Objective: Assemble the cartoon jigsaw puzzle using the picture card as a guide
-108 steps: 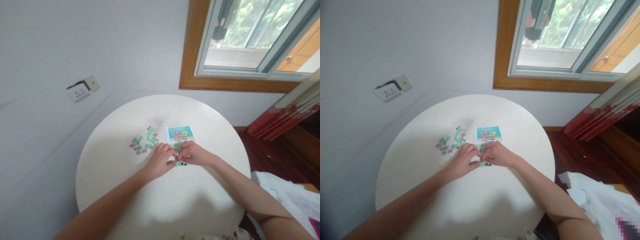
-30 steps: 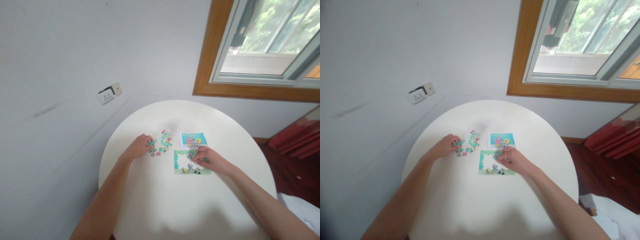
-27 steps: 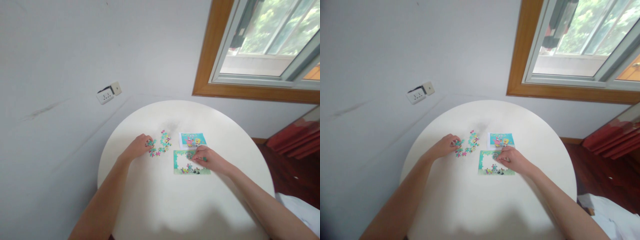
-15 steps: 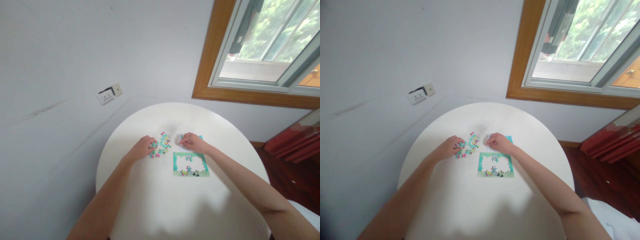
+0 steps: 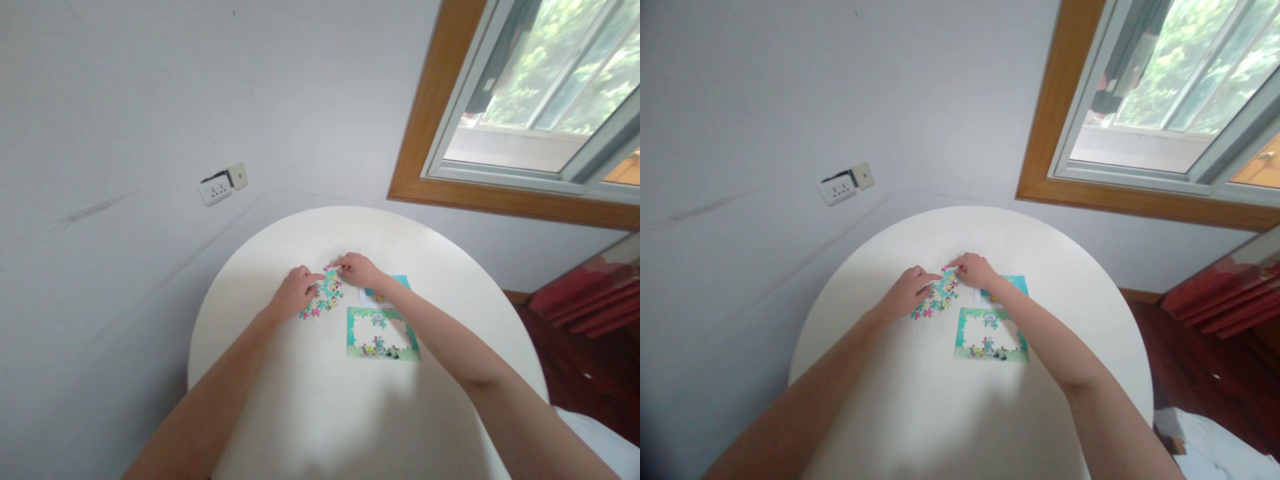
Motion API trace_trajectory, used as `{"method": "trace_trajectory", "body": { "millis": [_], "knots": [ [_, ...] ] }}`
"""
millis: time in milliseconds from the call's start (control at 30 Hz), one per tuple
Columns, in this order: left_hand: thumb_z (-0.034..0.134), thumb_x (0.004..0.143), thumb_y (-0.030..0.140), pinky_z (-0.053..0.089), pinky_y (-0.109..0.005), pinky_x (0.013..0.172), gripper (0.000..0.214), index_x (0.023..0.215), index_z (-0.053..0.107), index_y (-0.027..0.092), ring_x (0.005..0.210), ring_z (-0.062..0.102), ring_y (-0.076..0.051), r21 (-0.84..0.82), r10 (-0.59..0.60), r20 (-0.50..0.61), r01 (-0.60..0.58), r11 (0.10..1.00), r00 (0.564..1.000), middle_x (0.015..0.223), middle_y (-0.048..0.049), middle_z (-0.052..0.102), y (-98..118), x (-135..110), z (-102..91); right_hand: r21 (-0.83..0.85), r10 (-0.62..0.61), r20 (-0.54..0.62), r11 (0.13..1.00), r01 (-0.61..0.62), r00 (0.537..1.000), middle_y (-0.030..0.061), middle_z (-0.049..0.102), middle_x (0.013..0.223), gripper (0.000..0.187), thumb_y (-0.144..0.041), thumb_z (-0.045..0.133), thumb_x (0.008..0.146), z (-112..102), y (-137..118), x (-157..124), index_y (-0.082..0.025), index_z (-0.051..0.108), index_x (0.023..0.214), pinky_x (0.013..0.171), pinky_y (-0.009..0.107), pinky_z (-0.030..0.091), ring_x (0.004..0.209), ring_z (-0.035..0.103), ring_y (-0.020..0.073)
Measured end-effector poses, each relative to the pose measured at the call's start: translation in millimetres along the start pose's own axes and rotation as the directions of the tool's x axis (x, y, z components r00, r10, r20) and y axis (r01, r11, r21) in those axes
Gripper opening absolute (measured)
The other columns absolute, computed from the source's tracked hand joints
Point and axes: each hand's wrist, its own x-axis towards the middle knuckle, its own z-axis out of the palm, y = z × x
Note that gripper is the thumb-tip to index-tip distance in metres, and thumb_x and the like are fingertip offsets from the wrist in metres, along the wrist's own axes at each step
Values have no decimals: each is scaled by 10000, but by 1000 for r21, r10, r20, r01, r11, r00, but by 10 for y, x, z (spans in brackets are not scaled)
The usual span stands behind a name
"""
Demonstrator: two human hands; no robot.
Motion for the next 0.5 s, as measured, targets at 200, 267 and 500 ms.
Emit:
{"method": "trace_trajectory", "body": {
  "millis": [200,267,500],
  "knots": [
    [521,831,153,427,-357,874,303,1066,699,223,899,532,-206,-50,8,-6,-8,999,1000,905,-55,521,-26,9,37,3,-2,35,1000,2,999,74,673,1024,370,-151,525,841,20,-88,223,-203,681,1172,877,277,451,948,606,180],
    [498,832,145,445,-338,835,316,1085,678,204,847,536,-186,-79,-8,-16,7,997,1000,895,-50,513,-56,13,9,8,-9,55,1000,9,998,77,676,1014,350,-127,547,819,14,-98,283,-192,710,1121,878,273,449,948,605,182],
    [451,833,178,468,-279,668,295,1081,606,141,683,524,-141,-179,-99,-31,92,979,995,845,-30,514,-230,-13,-188,68,-49,108,997,41,993,46,693,884,291,-71,591,765,-11,-55,391,-167,755,985,743,223,451,785,605,144]
  ]
}}
